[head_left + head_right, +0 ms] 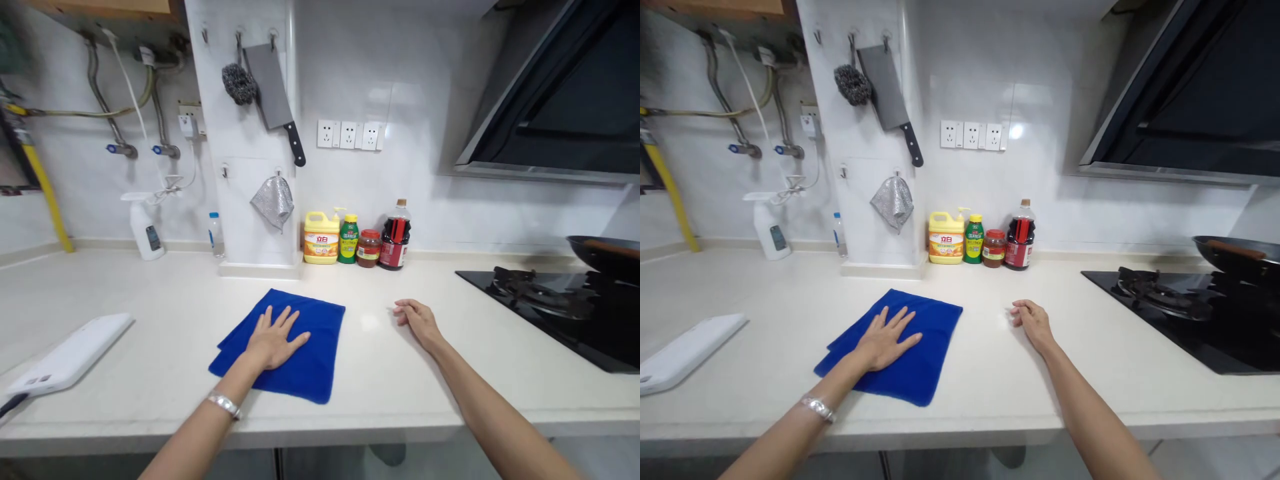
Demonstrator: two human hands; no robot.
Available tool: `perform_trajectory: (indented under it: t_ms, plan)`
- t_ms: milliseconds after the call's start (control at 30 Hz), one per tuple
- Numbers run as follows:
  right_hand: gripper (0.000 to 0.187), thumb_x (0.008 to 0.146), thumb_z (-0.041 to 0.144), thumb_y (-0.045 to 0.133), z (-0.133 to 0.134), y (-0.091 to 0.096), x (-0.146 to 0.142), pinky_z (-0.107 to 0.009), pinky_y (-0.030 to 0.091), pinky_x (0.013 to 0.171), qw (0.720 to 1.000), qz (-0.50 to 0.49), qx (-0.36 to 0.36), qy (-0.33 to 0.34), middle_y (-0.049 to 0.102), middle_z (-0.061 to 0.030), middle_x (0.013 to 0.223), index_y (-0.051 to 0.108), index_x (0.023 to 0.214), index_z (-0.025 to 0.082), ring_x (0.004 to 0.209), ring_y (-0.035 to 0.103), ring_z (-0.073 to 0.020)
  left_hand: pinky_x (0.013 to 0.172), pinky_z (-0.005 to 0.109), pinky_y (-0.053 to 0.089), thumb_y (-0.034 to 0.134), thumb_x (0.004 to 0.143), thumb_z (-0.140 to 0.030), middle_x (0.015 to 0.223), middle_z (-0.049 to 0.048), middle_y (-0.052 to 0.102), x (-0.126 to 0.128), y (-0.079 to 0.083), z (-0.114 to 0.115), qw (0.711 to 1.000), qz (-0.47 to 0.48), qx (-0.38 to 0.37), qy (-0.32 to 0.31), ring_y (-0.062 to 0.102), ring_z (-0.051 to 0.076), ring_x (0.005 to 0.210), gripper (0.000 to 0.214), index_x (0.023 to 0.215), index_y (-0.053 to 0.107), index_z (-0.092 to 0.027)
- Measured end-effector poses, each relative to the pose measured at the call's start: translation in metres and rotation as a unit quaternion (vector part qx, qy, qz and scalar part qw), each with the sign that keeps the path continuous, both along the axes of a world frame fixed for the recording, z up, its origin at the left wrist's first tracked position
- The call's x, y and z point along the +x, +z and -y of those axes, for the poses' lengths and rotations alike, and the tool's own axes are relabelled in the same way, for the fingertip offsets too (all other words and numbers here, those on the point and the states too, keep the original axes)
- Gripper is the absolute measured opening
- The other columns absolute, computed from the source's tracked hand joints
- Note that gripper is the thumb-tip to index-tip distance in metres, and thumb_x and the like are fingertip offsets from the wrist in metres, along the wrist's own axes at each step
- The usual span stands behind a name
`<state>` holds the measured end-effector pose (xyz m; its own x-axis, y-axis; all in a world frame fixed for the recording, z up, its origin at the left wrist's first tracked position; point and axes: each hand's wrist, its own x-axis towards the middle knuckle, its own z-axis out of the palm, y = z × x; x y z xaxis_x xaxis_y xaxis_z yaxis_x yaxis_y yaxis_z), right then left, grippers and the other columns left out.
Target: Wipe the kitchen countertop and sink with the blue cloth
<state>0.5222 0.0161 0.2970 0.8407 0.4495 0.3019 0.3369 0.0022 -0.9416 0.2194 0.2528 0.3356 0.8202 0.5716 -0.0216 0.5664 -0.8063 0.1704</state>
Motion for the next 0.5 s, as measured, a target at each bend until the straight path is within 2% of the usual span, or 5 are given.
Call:
perform_trajectory:
  t_ms: [100,267,500]
  plan:
    - [0.036,0.072,0.044,0.055,0.003,0.000,-0.001,-0.028,0.051,0.057,1.000,0.009,-0.008,0.009,0.072,-0.0044,0.077,0.067,0.090,0.015,0.053,0.060,-0.0126,0.122,0.060,0.008,0.024,0.085,-0.082,0.166,-0.0041,0.013,-0.027,0.004,-0.028,0.999,-0.005,0.008,0.051,0.000,0.042,0.152,0.087,0.157,0.024,-0.033]
    - [0.036,0.075,0.044,0.052,0.006,-0.002,-0.003,-0.030,0.054,0.064,0.997,0.058,-0.055,0.013,0.072,-0.0046,0.080,0.067,0.092,0.017,0.059,0.064,-0.0148,0.122,0.058,0.011,0.026,0.088,-0.077,0.166,-0.0035,0.014,-0.062,0.003,-0.074,0.993,-0.006,0.028,0.118,0.006,0.042,0.151,0.082,0.157,0.022,-0.033]
    - [0.038,0.074,0.040,0.048,0.009,-0.007,-0.003,-0.032,0.054,0.070,0.983,0.122,-0.138,0.015,0.073,-0.0030,0.084,0.069,0.097,0.020,0.068,0.068,-0.0172,0.122,0.058,0.013,0.025,0.092,-0.067,0.166,-0.0026,0.013,-0.077,0.004,-0.123,0.982,-0.008,0.035,0.186,0.007,0.042,0.151,0.074,0.157,0.022,-0.031]
